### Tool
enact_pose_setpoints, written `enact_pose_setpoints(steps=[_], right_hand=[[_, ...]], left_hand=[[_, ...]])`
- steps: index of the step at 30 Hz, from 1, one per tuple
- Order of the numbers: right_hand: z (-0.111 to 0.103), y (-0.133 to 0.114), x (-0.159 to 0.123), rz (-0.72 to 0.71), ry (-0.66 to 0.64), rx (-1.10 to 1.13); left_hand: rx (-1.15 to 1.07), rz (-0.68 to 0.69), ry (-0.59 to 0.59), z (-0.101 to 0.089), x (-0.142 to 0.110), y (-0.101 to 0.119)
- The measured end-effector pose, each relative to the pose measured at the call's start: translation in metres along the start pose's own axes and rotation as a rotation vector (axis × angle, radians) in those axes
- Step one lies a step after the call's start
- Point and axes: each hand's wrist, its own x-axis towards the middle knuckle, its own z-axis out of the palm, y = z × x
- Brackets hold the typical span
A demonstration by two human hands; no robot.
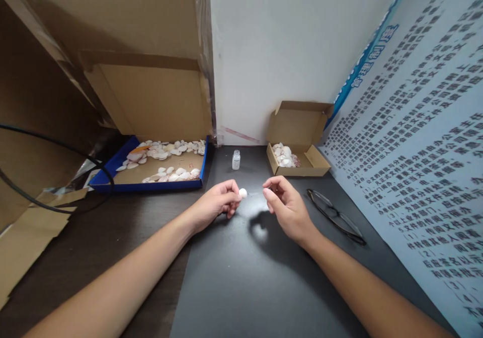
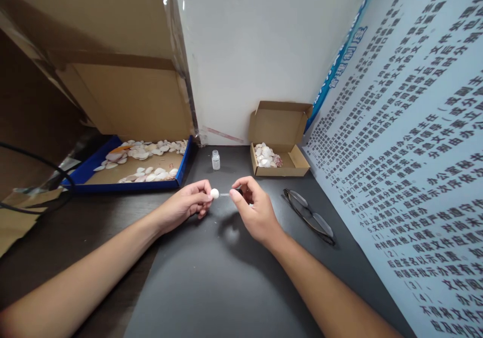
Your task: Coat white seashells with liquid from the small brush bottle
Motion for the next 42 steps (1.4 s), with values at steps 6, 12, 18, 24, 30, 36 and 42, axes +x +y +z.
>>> enact_pose_setpoints(steps=[6, 12, 18, 24, 30, 36, 42], right_hand=[[-0.0005, 0.0050, -0.0015, -0.007, -0.008, 0.070], [0.0006, 0.0032, -0.0005, -0.032, 0.025, -0.031], [0.0004, 0.0027, -0.0002, -0.014, 0.008, 0.039], [0.0006, 0.0019, -0.0002, -0.018, -0.005, 0.059], [0.0007, 0.0023, 0.0001, -0.007, -0.004, 0.053], [0.0007, 0.0020, 0.0013, -0.013, 0.029, -0.005], [-0.0004, 0.0030, -0.0001, -0.007, 0.017, -0.015]], left_hand=[[-0.005, 0.000, -0.004, -0.0006, 0.0007, -0.0013], [-0.007, 0.009, -0.013, -0.0013, 0.0009, -0.0025], [0.005, 0.004, -0.006, 0.0003, 0.0005, -0.0007], [0.009, 0.006, -0.008, -0.0002, 0.0005, -0.0005], [0.022, 0.005, -0.002, 0.0004, -0.0001, -0.0004], [0.033, 0.008, -0.004, 0.0002, 0.0000, -0.0002], [0.042, 0.006, -0.019, -0.0010, 0.0008, -0.0021]])
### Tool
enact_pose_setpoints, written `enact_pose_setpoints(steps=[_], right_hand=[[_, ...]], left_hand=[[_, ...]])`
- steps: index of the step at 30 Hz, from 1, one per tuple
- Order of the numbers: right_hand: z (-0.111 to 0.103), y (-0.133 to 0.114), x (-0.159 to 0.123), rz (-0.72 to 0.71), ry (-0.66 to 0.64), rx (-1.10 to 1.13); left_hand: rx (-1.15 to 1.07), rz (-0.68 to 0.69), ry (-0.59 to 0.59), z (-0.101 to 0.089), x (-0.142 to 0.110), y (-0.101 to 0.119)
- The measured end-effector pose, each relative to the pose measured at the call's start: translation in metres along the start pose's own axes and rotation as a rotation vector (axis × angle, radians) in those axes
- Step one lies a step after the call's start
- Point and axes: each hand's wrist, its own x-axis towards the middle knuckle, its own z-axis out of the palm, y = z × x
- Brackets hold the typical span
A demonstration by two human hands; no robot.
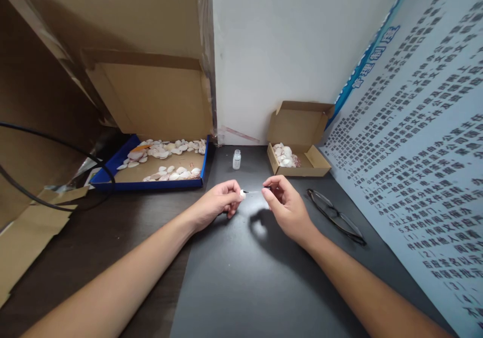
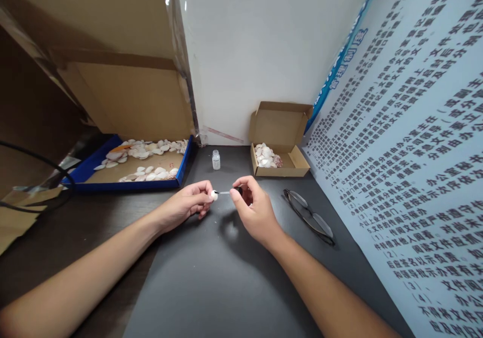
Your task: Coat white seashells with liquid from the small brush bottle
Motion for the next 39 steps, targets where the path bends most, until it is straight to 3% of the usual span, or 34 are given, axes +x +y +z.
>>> enact_pose_setpoints(steps=[4, 8, 13, 20, 25, 30, 35, 39], right_hand=[[0.0003, 0.0002, 0.0010, 0.021, -0.016, 0.061], [0.0004, -0.0002, 0.0015, 0.022, 0.023, -0.019], [0.0010, -0.0003, -0.0001, 0.020, -0.023, 0.113], [0.0008, -0.0027, 0.0008, -0.004, 0.044, -0.097], [0.0004, -0.0025, 0.0007, 0.009, -0.005, 0.011], [0.0003, -0.0025, 0.0008, 0.021, 0.031, -0.083], [0.0001, 0.0001, -0.0001, 0.031, -0.022, 0.063], [0.0007, 0.0011, 0.0004, 0.027, 0.008, -0.028]], left_hand=[[0.010, -0.004, -0.001, -0.0001, -0.0001, -0.0009], [0.029, 0.004, -0.025, -0.0007, -0.0003, -0.0008], [0.036, -0.012, -0.013, -0.0004, -0.0004, 0.0001], [0.038, -0.009, -0.015, -0.0003, -0.0002, -0.0005], [0.037, -0.009, -0.003, 0.0003, -0.0004, 0.0002], [0.025, 0.010, -0.009, -0.0005, 0.0003, -0.0008], [0.027, 0.010, -0.010, -0.0005, 0.0000, -0.0008], [0.019, 0.027, -0.016, -0.0009, -0.0002, -0.0011]])
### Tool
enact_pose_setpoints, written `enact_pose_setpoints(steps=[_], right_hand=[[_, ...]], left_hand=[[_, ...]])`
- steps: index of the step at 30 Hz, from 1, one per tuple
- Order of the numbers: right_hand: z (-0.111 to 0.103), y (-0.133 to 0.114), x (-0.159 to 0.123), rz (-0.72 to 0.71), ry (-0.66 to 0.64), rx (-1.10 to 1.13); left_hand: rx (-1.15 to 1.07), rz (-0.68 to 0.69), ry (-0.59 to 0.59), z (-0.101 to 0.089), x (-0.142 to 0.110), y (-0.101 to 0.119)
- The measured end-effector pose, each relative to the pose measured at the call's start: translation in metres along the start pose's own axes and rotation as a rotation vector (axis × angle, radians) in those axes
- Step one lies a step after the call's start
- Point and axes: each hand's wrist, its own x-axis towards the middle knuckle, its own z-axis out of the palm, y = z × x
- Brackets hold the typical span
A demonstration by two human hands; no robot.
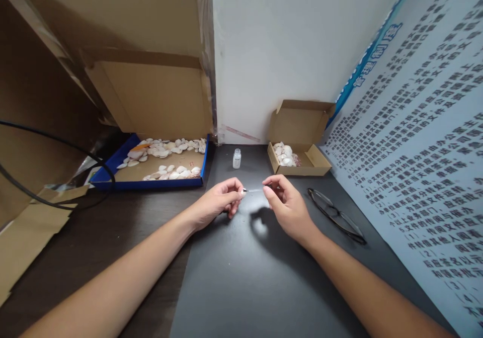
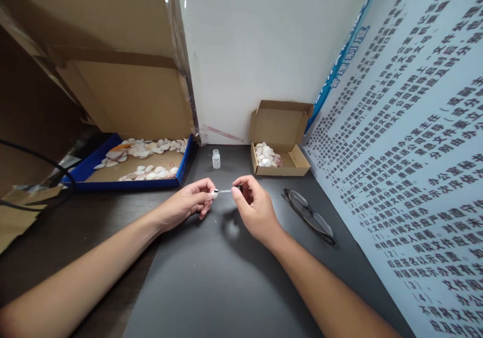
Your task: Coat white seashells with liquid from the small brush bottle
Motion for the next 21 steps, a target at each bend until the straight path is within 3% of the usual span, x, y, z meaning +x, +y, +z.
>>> enact_pose_setpoints(steps=[4, 9, 14, 18, 21], right_hand=[[-0.0002, -0.0028, 0.0010, -0.018, 0.036, -0.052], [-0.0002, -0.0050, -0.0001, -0.012, -0.030, 0.044], [0.0003, -0.0048, -0.0010, -0.037, -0.005, -0.039], [-0.0002, -0.0036, -0.0020, -0.010, -0.072, 0.065], [0.0002, -0.0039, -0.0025, -0.030, -0.079, 0.014]], left_hand=[[-0.001, 0.001, 0.004, 0.0002, 0.0000, 0.0002], [-0.009, -0.001, 0.027, 0.0019, 0.0001, 0.0013], [-0.013, -0.003, 0.020, 0.0023, 0.0000, 0.0011], [-0.001, -0.011, 0.021, 0.0023, 0.0002, 0.0005], [0.008, -0.009, 0.019, 0.0016, 0.0005, -0.0003]])
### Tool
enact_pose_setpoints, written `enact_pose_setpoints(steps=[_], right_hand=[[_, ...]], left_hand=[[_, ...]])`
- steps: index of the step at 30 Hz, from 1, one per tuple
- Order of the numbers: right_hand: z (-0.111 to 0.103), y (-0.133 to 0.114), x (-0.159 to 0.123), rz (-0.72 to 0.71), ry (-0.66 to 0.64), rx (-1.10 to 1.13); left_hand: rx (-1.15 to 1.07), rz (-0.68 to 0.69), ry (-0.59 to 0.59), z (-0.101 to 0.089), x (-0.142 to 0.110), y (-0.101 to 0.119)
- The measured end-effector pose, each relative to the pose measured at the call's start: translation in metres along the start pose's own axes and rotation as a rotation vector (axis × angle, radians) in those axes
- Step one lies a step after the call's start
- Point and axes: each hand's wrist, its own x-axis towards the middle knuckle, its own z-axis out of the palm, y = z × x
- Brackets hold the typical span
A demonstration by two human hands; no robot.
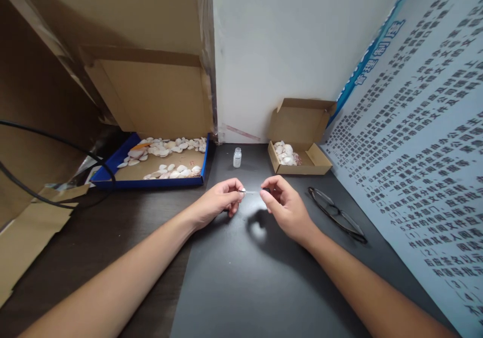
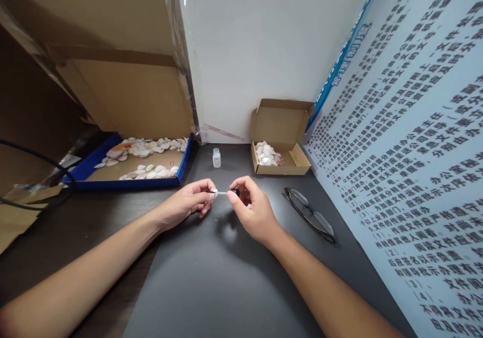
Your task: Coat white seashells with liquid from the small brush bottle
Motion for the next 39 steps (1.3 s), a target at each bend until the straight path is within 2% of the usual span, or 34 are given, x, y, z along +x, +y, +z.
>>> enact_pose_setpoints(steps=[5, 11, 17, 23, 28, 33, 39], right_hand=[[0.0001, -0.0023, 0.0007, -0.012, 0.085, -0.093], [-0.0007, 0.0009, -0.0003, -0.004, -0.025, 0.037], [0.0003, -0.0011, 0.0010, -0.016, 0.075, -0.086], [-0.0012, -0.0022, 0.0003, -0.010, 0.001, 0.040], [-0.0010, -0.0022, 0.0002, -0.015, 0.036, -0.073], [-0.0014, -0.0021, 0.0009, -0.004, -0.006, 0.002], [-0.0006, -0.0038, 0.0004, -0.020, 0.008, -0.079]], left_hand=[[0.005, 0.001, -0.023, -0.0014, 0.0002, -0.0005], [0.000, 0.003, -0.009, -0.0007, 0.0004, -0.0005], [-0.006, -0.002, -0.018, -0.0015, 0.0004, -0.0007], [-0.033, -0.027, 0.012, 0.0013, -0.0007, 0.0026], [-0.047, -0.020, 0.021, 0.0014, -0.0004, 0.0032], [-0.048, -0.034, 0.028, 0.0016, -0.0006, 0.0031], [-0.051, -0.040, 0.036, 0.0023, -0.0008, 0.0047]])
